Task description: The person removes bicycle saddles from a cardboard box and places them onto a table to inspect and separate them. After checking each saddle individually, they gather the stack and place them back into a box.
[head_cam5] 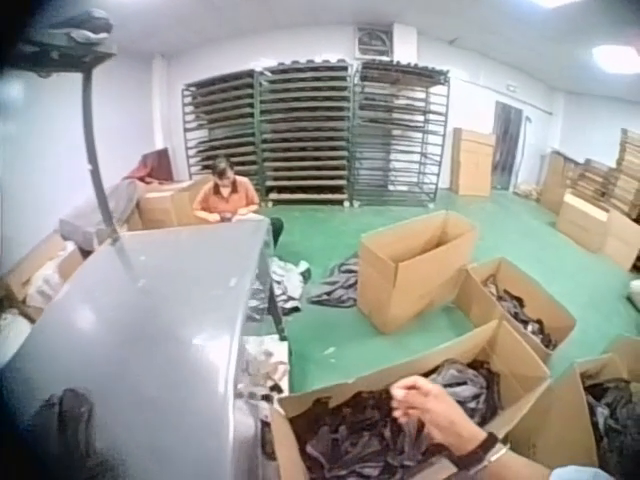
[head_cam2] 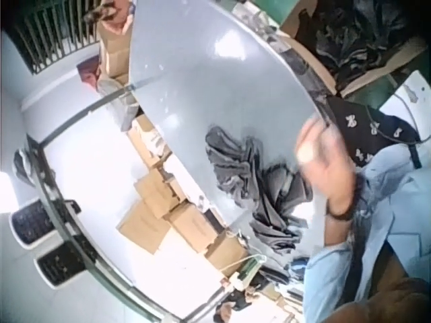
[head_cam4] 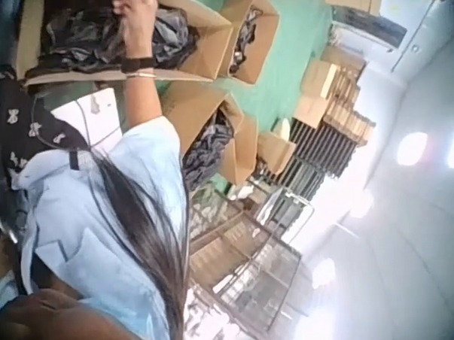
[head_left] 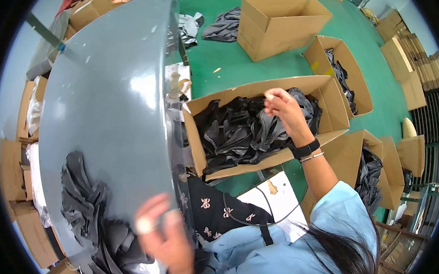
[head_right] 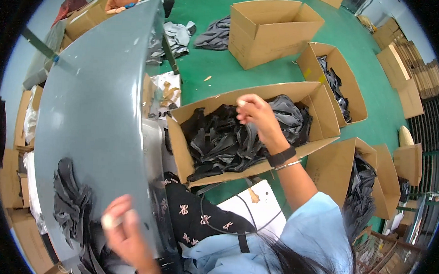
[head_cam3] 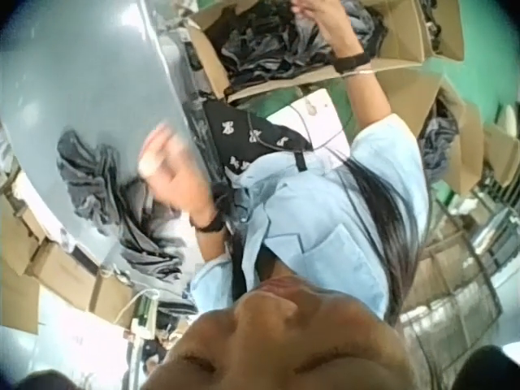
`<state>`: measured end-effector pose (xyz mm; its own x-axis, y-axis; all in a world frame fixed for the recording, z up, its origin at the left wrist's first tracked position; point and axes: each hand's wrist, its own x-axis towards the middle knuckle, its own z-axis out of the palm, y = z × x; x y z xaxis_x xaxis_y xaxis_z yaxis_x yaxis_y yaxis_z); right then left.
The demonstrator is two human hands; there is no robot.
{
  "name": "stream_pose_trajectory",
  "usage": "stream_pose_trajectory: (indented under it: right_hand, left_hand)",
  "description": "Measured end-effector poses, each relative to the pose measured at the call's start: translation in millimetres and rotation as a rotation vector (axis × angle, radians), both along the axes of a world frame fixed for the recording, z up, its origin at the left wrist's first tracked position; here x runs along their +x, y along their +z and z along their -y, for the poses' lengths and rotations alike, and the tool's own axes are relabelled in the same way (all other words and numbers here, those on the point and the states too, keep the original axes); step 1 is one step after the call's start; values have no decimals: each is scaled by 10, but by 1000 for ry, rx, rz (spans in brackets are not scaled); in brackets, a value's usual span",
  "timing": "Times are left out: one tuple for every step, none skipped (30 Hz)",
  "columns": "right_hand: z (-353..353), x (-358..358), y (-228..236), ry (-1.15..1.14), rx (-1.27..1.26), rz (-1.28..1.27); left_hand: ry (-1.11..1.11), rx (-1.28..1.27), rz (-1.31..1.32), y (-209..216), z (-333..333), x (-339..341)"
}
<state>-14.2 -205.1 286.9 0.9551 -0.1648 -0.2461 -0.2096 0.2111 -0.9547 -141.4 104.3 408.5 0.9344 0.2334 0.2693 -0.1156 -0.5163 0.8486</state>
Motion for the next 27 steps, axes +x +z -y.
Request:
stream_pose_trajectory:
  right_hand:
    - [242, -13, -224, -18, -6, -6]
    - [444, -33, -491, -39, -33, -101]
    - [624, -43, -697, -63, -69, -195]
    - [655, -21, -884, -82, -86, -261]
    - [583, 32, -998, -88, -93, -316]
    - [607, 66, -1271, -99, -119, -375]
    - [592, 111, -1515, -66, -139, -407]
    - [521, 181, -1663, -31, -156, -432]
    - [378, 293, -1763, 15, -163, -447]
    - [434, 366, -2031, 69, -216, -379]
    - [609, 420, -2333, 113, -286, -320]
    - [577, 565, -2479, 177, -350, -320]
    - [637, 673, -2647, 171, -349, -324]
    - [694, 791, -2811, 149, -374, -327]
    - [661, 911, -2912, 135, -387, -332]
    - [696, 994, -2943, 98, -323, -426]
    - [730, 1069, -3045, 60, -248, -444]
    - [524, 1165, -3008, 15, -97, -485]
    - [347, 1273, -2892, -35, 48, -524]
    - [378, 1336, -2930, -10, 45, -606]
    - [448, 1352, -3032, -19, 29, -613]
    - [505, 1313, -3159, -30, 126, -619]
    - [566, 1255, -3269, -43, 221, -621]
    - [437, 1224, -3271, 74, 318, -499]
    - [310, 1213, -3202, 262, 106, -496]
    - [220, 1232, -3130, 413, 65, -452]
    - [231, 1213, -3065, 555, 9, -411]
  left_hand:
    - [-125, -189, -45, -71, 370, 225]
    - [-224, -363, -114, -171, 673, 425]
    - [-265, -597, -351, -290, 961, 613]
    - [-249, -715, -450, -596, 1195, 803]
    - [-244, -798, -541, -867, 1280, 972]
    - [-170, -856, -726, -1266, 1384, 1111]
    - [-69, -792, -859, -1742, 1413, 1190]
    - [59, -747, -934, -2023, 1423, 1274]
    - [164, -651, -890, -2489, 1282, 1279]
    - [248, -655, -940, -2776, 1244, 1270]
    - [308, -715, -1149, -2924, 1295, 1288]
    - [387, -692, -1216, -3105, 1188, 1285]
    - [452, -677, -1287, -3237, 1171, 1306]
    - [446, -675, -1292, -3377, 1183, 1335]
    - [498, -739, -1316, -3463, 1165, 1376]
    - [549, -807, -1339, -3556, 1165, 1429]
    - [552, -804, -1344, -3653, 1186, 1483]
    - [621, -843, -1332, -3723, 1066, 1531]
    - [681, -887, -1316, -3776, 949, 1593]
    - [586, -971, -1290, -3865, 920, 1604]
    - [578, -982, -1305, -3930, 981, 1662]
    - [570, -1043, -1297, -3979, 1042, 1701]
    - [563, -1106, -1287, -4021, 1090, 1741]
    - [504, -1120, -1254, -4029, 991, 1795]
    - [543, -1118, -1222, -4026, 896, 1895]
    - [518, -1109, -1179, -4018, 791, 1997]
    - [481, -1111, -1148, -4000, 785, 2089]
